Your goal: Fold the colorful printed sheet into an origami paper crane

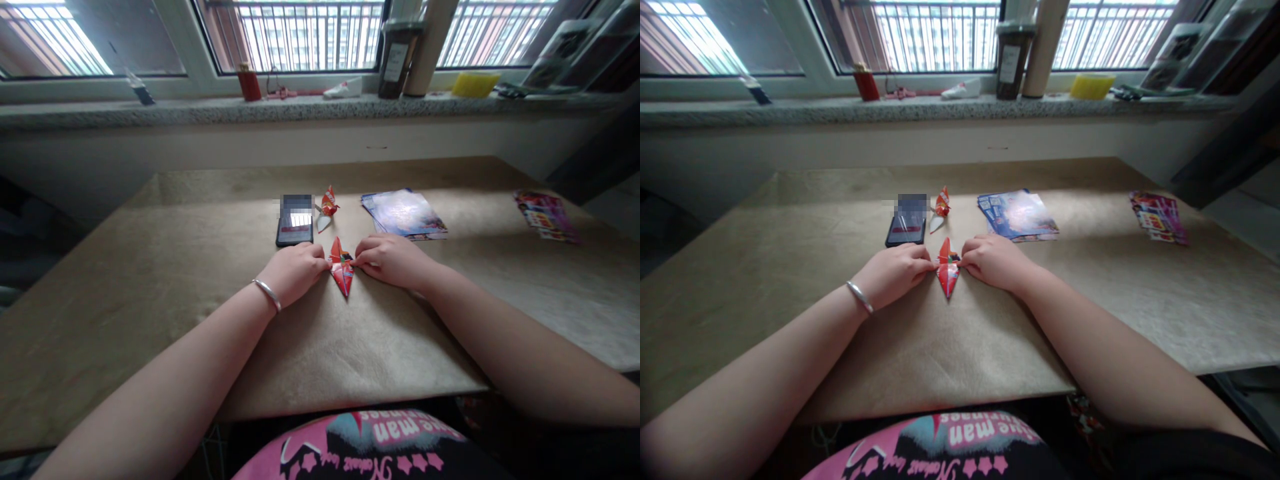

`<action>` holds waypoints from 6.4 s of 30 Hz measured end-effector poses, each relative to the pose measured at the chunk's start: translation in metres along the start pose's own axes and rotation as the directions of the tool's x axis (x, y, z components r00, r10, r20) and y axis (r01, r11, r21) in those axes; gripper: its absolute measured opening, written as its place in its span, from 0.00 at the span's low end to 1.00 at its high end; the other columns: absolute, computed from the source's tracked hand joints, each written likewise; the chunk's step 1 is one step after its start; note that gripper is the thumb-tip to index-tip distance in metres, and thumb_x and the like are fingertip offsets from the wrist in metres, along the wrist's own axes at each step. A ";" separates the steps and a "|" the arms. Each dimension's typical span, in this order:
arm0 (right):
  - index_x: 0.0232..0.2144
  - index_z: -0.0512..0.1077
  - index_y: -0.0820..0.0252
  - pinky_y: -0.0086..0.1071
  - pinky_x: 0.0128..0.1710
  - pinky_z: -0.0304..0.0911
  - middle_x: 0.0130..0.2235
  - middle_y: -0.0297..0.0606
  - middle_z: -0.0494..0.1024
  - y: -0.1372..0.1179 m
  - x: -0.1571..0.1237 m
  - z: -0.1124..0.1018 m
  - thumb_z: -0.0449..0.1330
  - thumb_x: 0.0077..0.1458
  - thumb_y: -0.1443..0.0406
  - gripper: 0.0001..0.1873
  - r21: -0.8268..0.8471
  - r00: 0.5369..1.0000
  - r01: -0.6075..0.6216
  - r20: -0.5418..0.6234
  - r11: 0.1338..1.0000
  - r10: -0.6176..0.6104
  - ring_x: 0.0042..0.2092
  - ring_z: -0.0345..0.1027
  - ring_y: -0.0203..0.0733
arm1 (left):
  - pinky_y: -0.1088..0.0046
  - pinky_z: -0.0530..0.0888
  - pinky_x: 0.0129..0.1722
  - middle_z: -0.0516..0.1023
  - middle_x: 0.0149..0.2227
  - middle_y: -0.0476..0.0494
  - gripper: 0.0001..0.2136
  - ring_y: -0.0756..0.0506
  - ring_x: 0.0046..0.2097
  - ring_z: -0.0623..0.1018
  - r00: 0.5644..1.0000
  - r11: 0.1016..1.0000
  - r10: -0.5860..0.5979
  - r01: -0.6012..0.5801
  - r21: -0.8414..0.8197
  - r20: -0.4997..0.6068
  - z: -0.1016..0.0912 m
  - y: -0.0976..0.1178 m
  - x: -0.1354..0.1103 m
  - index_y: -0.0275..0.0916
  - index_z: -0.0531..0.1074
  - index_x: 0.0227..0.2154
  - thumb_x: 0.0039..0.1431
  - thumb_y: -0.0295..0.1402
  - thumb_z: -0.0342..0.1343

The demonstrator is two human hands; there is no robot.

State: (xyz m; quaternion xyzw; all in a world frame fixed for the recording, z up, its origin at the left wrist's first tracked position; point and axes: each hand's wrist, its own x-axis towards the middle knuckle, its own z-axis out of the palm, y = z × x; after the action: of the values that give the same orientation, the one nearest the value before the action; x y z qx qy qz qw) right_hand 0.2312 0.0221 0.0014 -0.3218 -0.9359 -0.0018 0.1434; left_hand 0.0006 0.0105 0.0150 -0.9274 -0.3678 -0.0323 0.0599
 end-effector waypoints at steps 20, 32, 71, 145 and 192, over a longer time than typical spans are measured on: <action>0.35 0.78 0.58 0.36 0.43 0.62 0.38 0.41 0.78 -0.015 -0.001 -0.006 0.52 0.58 0.57 0.17 0.121 0.977 -0.209 -0.010 0.971 0.211 0.40 0.69 0.43 | 0.72 0.71 0.38 0.76 0.35 0.45 0.10 0.47 0.38 0.74 0.991 0.985 0.023 -0.045 -0.164 -0.132 0.007 -0.002 -0.002 0.41 0.76 0.37 0.60 0.33 0.50; 0.46 0.71 0.60 0.41 0.49 0.59 0.43 0.43 0.76 -0.018 -0.001 -0.003 0.60 0.49 0.59 0.21 0.100 0.990 -0.140 0.002 0.985 0.140 0.47 0.65 0.48 | 0.62 0.67 0.53 0.73 0.46 0.45 0.08 0.44 0.53 0.67 0.962 0.945 0.103 -0.173 -0.276 -0.252 0.011 0.003 -0.002 0.44 0.77 0.36 0.58 0.32 0.52; 0.36 0.75 0.60 0.34 0.40 0.61 0.36 0.42 0.76 -0.023 0.004 -0.007 0.52 0.59 0.62 0.13 -0.019 0.999 -0.024 0.030 1.000 0.024 0.39 0.68 0.43 | 0.74 0.68 0.32 0.74 0.32 0.43 0.12 0.47 0.36 0.72 0.995 0.999 -0.011 0.007 -0.040 -0.097 0.005 0.013 0.003 0.35 0.73 0.31 0.63 0.35 0.47; 0.23 0.72 0.61 0.27 0.26 0.53 0.26 0.34 0.73 -0.021 0.013 0.010 0.58 0.50 0.64 0.07 0.387 0.881 -0.460 0.090 0.799 0.464 0.27 0.62 0.33 | 0.77 0.68 0.33 0.79 0.36 0.49 0.11 0.50 0.34 0.73 0.972 0.982 0.187 -0.188 0.012 -0.139 0.002 0.000 -0.004 0.46 0.74 0.42 0.63 0.32 0.47; 0.31 0.74 0.56 0.29 0.32 0.53 0.31 0.37 0.75 -0.024 0.008 0.008 0.53 0.56 0.62 0.10 0.015 0.969 -0.236 -0.067 0.972 0.236 0.34 0.64 0.38 | 0.76 0.66 0.29 0.75 0.36 0.48 0.09 0.49 0.37 0.72 0.991 0.997 0.066 -0.060 0.055 -0.115 0.004 0.011 -0.001 0.45 0.75 0.40 0.61 0.31 0.51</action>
State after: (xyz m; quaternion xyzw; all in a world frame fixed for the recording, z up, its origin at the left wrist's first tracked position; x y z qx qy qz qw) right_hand 0.2088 0.0088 -0.0015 -0.4302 -0.8855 0.0076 0.1758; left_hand 0.0076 0.0019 0.0101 -0.9333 -0.3348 -0.0748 0.1063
